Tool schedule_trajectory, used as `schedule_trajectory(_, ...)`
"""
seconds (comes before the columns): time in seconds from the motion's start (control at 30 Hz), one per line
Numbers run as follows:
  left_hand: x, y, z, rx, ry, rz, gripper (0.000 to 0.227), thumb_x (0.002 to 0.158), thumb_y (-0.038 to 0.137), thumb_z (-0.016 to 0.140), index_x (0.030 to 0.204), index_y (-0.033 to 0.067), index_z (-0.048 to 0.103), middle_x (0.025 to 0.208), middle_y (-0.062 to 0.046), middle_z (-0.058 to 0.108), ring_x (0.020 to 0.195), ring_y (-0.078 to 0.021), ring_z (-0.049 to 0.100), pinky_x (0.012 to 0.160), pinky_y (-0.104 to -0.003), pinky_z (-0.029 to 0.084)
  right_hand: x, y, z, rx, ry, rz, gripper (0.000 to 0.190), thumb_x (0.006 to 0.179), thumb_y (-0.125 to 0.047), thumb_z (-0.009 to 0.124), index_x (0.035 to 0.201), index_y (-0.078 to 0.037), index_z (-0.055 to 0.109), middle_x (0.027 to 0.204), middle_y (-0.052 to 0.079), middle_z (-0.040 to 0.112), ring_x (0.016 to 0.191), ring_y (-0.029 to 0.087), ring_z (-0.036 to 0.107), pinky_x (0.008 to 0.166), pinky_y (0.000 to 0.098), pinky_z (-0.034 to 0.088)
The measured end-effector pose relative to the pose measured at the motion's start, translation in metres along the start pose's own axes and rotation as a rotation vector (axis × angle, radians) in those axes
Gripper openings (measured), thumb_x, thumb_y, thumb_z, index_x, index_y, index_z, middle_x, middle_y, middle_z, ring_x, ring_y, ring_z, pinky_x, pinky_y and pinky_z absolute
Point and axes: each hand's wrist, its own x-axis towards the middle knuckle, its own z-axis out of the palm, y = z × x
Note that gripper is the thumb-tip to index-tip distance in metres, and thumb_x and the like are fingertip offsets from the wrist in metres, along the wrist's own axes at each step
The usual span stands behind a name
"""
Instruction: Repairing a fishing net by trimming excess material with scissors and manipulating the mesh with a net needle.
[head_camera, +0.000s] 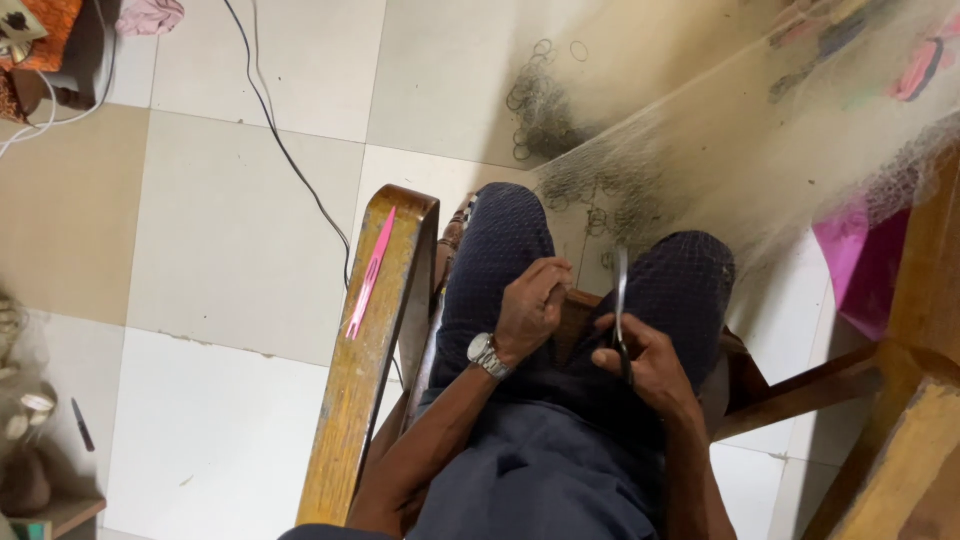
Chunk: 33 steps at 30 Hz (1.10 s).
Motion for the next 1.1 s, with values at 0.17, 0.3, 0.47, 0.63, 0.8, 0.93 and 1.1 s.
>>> schedule_trajectory(0.17,0.003,0.005,-0.003,-0.044,0.025,-0.038,0.008,0.084,0.001,0.057,0.080,0.0085,0.058,0.091,-0.008,0.063,0.085,-0.0275,0.065,0.074,-0.032,0.053,0.021,-0.008,0.024,0.277,0.333,-0.174,0.047,0.066,-0.001,0.076,0.109,0.000,0.058,0.073,0.014,0.062,0.058,0.017,0.058,0.054,0.0278,0.047)
schedule_trajectory(0.3,0.007,0.013,-0.008,-0.166,0.059,-0.086,0.004,0.084,0.001,0.060,0.084,0.0053,0.059,0.088,-0.011,0.062,0.084,-0.0282,0.065,0.072,-0.035,0.053,0.027,-0.011,0.033,-0.024,0.429,-0.106,0.049,0.060,-0.011,0.084,0.105,-0.011,0.066,0.073,0.008,0.064,0.066,0.013,0.058,0.064,0.0282,0.048)
schedule_trajectory(0.47,0.013,0.011,-0.030,-0.380,-0.216,-0.234,0.024,0.087,0.028,0.058,0.096,0.0049,0.060,0.094,-0.018,0.062,0.092,-0.0318,0.062,0.077,-0.043,0.049,0.008,-0.040,0.057,-0.670,0.287,-0.176,0.050,0.060,-0.012,0.075,0.108,-0.020,0.063,0.072,0.014,0.067,0.068,0.034,0.065,0.062,0.0448,0.049)
schedule_trajectory(0.63,0.013,0.000,-0.029,-0.370,-0.243,-0.236,0.014,0.082,0.017,0.061,0.087,0.0049,0.064,0.098,-0.019,0.065,0.096,-0.0363,0.062,0.083,-0.044,0.048,0.008,-0.018,0.083,-0.924,0.110,-0.202,0.061,0.061,-0.018,0.070,0.119,-0.013,0.052,0.092,0.014,0.067,0.072,0.037,0.065,0.060,0.0484,0.052)
schedule_trajectory(0.8,0.015,0.008,-0.034,-0.603,-0.185,-0.472,0.015,0.078,0.014,0.054,0.067,0.0051,0.059,0.101,-0.018,0.063,0.096,-0.0286,0.059,0.088,-0.043,0.043,0.003,-0.043,0.094,-0.747,0.150,-0.479,0.056,0.076,-0.015,0.066,0.127,0.002,0.049,0.111,0.024,0.060,0.091,0.039,0.061,0.069,0.0478,0.052)
schedule_trajectory(0.93,0.023,0.005,-0.046,-0.568,-0.224,-0.398,0.018,0.078,0.014,0.052,0.064,0.0042,0.059,0.098,-0.019,0.063,0.094,-0.0302,0.059,0.085,-0.041,0.045,0.006,-0.016,0.070,-0.694,0.257,-0.673,0.033,0.077,-0.013,0.067,0.111,-0.012,0.065,0.103,0.006,0.067,0.094,0.022,0.064,0.077,0.0313,0.053)
schedule_trajectory(1.1,0.024,0.006,-0.045,-0.486,-0.299,-0.241,0.020,0.080,0.010,0.050,0.060,0.0055,0.053,0.081,-0.015,0.060,0.093,-0.0322,0.059,0.082,-0.040,0.046,0.053,-0.017,0.053,-0.072,0.441,-0.144,0.015,0.087,-0.014,0.060,0.097,-0.007,0.067,0.079,0.010,0.065,0.067,0.013,0.057,0.064,0.0294,0.050)
